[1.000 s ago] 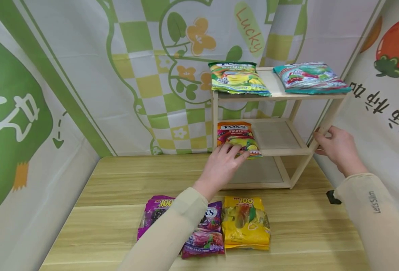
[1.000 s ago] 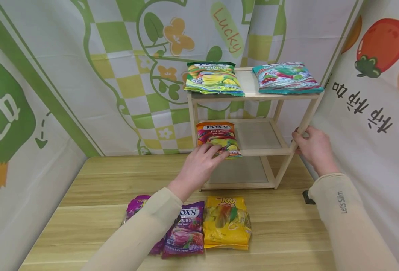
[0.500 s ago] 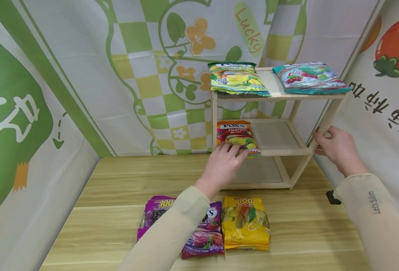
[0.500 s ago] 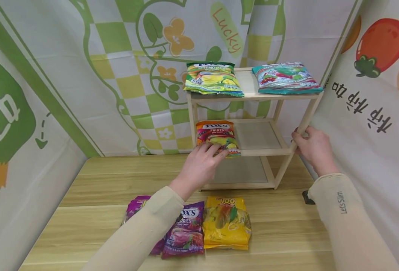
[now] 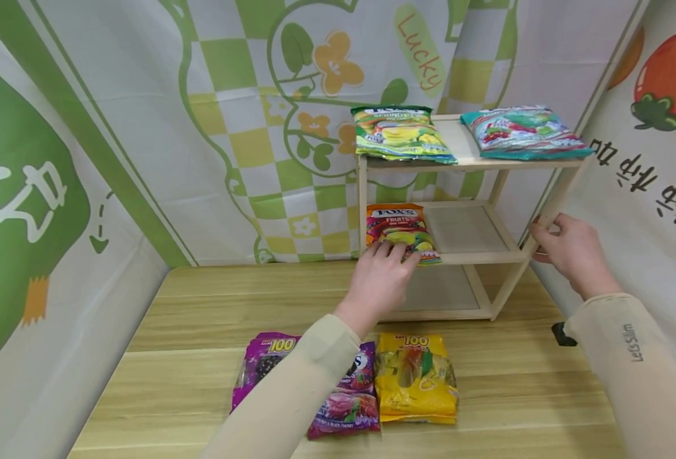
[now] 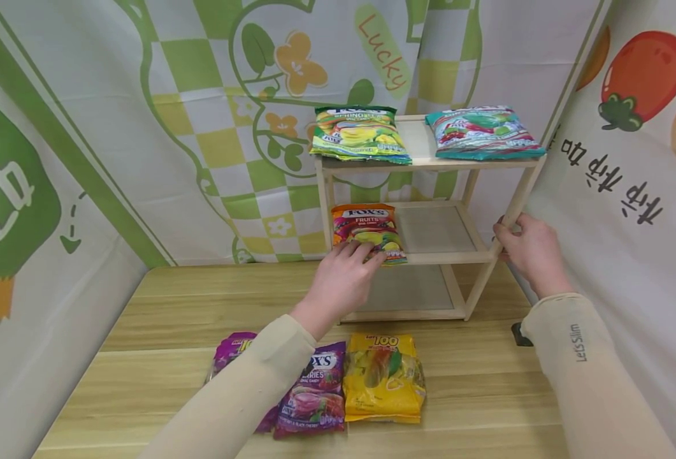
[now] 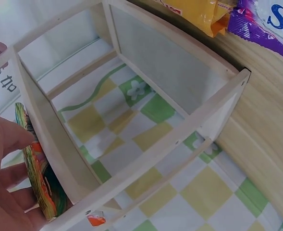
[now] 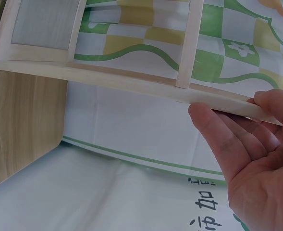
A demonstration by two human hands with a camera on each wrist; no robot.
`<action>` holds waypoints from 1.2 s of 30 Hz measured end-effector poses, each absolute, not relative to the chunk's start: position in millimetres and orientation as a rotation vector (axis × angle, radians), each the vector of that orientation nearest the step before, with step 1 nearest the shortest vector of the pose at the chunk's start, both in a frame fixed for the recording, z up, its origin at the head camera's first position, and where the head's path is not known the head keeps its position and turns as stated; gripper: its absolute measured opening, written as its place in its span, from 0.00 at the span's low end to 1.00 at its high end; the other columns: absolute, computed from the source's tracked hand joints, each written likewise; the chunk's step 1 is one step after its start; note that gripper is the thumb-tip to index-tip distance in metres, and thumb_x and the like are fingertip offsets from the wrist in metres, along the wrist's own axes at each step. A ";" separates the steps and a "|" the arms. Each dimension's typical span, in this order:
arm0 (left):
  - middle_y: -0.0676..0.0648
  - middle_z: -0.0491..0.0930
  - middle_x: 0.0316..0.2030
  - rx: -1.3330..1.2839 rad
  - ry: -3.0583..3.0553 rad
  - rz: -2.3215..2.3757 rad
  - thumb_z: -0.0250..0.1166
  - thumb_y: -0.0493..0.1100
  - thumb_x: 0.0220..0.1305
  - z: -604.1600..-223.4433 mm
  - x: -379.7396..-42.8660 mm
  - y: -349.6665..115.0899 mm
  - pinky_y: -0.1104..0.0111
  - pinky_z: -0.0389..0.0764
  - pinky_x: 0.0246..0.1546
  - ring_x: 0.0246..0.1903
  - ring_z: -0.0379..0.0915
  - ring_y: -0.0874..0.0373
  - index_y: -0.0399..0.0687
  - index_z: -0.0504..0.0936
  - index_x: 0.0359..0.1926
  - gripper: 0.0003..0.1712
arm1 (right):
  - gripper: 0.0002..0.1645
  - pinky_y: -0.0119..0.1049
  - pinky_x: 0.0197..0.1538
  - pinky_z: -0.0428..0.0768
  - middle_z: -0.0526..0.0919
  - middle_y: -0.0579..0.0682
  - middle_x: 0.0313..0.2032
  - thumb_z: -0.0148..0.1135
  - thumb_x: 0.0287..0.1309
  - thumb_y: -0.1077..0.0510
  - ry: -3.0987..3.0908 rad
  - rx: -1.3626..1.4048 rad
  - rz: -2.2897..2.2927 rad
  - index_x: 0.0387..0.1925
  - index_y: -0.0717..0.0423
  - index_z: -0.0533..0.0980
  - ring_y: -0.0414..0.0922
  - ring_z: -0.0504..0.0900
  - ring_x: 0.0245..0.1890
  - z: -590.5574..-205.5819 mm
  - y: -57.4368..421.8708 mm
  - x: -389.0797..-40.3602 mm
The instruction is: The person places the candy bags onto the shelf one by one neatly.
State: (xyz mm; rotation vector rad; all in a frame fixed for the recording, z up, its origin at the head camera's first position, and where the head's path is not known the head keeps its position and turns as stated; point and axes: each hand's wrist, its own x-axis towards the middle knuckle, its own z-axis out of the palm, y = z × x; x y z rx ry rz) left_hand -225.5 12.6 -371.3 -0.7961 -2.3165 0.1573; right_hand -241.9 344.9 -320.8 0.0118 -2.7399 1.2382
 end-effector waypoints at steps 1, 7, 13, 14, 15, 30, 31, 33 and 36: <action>0.49 0.84 0.54 -0.793 -2.329 0.159 0.65 0.44 0.64 -371.1 -225.5 12.8 0.59 0.83 0.58 0.51 0.83 0.52 0.61 0.84 0.61 0.23 | 0.32 0.27 0.36 0.87 0.71 0.79 0.61 0.45 0.78 0.49 -2.740 0.012 1.238 0.63 0.75 0.66 0.26 0.83 0.31 -320.8 344.8 -242.0; 0.49 0.83 0.56 -0.793 -2.387 0.137 0.63 0.43 0.66 -370.2 -226.3 13.7 0.58 0.81 0.61 0.54 0.81 0.51 0.60 0.82 0.63 0.24 | 0.33 0.28 0.37 0.87 0.71 0.79 0.60 0.45 0.79 0.48 -2.749 0.011 1.236 0.65 0.76 0.65 0.26 0.82 0.31 -320.7 345.2 -242.9; 0.48 0.82 0.57 -0.789 -2.411 0.124 0.63 0.42 0.67 -370.2 -227.1 14.4 0.57 0.80 0.62 0.55 0.81 0.51 0.60 0.81 0.64 0.25 | 0.33 0.28 0.37 0.88 0.72 0.79 0.60 0.45 0.79 0.48 -2.750 0.012 1.237 0.65 0.76 0.65 0.25 0.82 0.31 -320.4 344.8 -242.7; 0.48 0.82 0.57 -0.789 -2.413 0.123 0.63 0.42 0.67 -370.0 -227.1 14.5 0.57 0.80 0.62 0.55 0.81 0.51 0.60 0.81 0.64 0.25 | 0.33 0.28 0.37 0.87 0.72 0.79 0.60 0.45 0.79 0.48 -2.751 0.012 1.237 0.65 0.76 0.65 0.25 0.82 0.31 -320.3 344.7 -242.7; 0.48 0.82 0.57 -0.788 -2.415 0.124 0.63 0.42 0.67 -369.9 -227.2 14.5 0.57 0.80 0.62 0.55 0.81 0.51 0.60 0.81 0.64 0.25 | 0.33 0.28 0.36 0.87 0.72 0.79 0.60 0.45 0.79 0.48 -2.752 0.011 1.235 0.65 0.75 0.65 0.25 0.82 0.30 -320.2 344.3 -242.6; 0.48 0.82 0.58 -0.770 -2.448 0.114 0.63 0.42 0.66 -370.4 -231.4 16.0 0.57 0.81 0.62 0.55 0.81 0.49 0.61 0.80 0.66 0.26 | 0.32 0.27 0.36 0.87 0.72 0.79 0.60 0.45 0.78 0.49 -2.747 0.000 1.246 0.65 0.76 0.65 0.24 0.81 0.31 -320.3 342.7 -242.9; 0.48 0.82 0.58 -0.769 -2.450 0.113 0.63 0.42 0.66 -370.3 -231.7 16.1 0.57 0.81 0.62 0.55 0.81 0.49 0.61 0.80 0.66 0.27 | 0.33 0.28 0.37 0.87 0.72 0.79 0.60 0.45 0.78 0.49 -2.747 -0.003 1.246 0.65 0.76 0.65 0.24 0.81 0.31 -320.6 342.9 -243.0; 0.48 0.82 0.58 -0.768 -2.452 0.109 0.63 0.41 0.66 -370.4 -232.1 16.3 0.57 0.81 0.61 0.55 0.81 0.49 0.61 0.80 0.66 0.27 | 0.32 0.29 0.37 0.88 0.72 0.79 0.60 0.46 0.78 0.49 -2.749 -0.009 1.239 0.65 0.75 0.66 0.26 0.83 0.31 -320.9 342.9 -243.4; 0.48 0.82 0.57 -0.764 -2.458 0.102 0.63 0.41 0.66 -370.0 -232.6 16.8 0.57 0.81 0.61 0.55 0.81 0.49 0.61 0.80 0.65 0.26 | 0.32 0.31 0.38 0.88 0.73 0.78 0.59 0.46 0.78 0.48 -2.751 -0.011 1.227 0.65 0.75 0.66 0.29 0.84 0.32 -320.8 342.8 -242.9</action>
